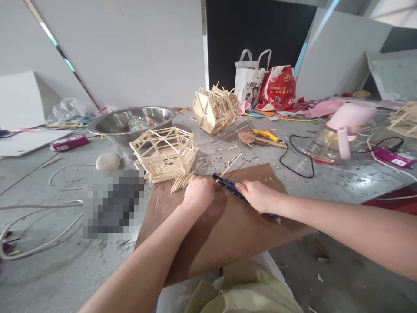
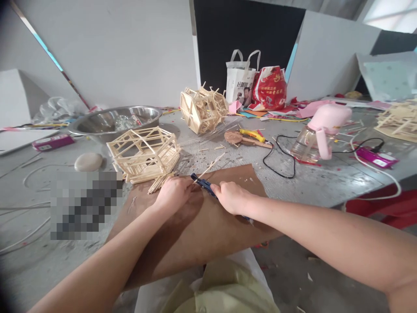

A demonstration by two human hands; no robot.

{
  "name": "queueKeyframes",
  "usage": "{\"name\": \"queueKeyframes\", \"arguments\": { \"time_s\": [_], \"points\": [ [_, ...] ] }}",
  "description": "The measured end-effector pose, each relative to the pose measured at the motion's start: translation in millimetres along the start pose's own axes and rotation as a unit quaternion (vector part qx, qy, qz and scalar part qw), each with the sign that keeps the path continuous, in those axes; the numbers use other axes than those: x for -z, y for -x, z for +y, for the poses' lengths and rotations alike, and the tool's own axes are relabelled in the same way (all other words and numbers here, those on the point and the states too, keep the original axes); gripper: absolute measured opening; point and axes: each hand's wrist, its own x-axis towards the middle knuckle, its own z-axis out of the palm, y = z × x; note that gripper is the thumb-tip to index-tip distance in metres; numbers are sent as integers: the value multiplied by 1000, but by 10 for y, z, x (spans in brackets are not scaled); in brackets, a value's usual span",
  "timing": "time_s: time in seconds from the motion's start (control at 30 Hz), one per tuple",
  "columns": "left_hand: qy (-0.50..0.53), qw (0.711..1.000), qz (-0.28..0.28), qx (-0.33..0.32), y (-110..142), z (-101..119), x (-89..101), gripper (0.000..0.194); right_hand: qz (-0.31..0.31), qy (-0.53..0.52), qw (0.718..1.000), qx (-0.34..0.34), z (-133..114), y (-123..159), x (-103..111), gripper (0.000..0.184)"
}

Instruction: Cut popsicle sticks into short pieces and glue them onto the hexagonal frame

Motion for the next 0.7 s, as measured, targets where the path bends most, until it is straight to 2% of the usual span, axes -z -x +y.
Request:
{"name": "queueKeyframes", "arguments": {
  "time_s": [0.43,0.53,0.63,0.7],
  "points": [
    [-4,1000,-1,-5,15,0,-8,25,15,7,1000,7,16,-24,-30,61],
    [0,1000,7,-11,14,-12,-19,23,-56,-69,996,-9,59,-77,-4,65],
    [6,1000,11,-23,8,-30,-32,21,-157,-166,972,-53,95,-154,60,69],
    [3,1000,12,-27,5,-40,-40,21,-197,-208,955,-74,101,-190,102,69]
  ]
}}
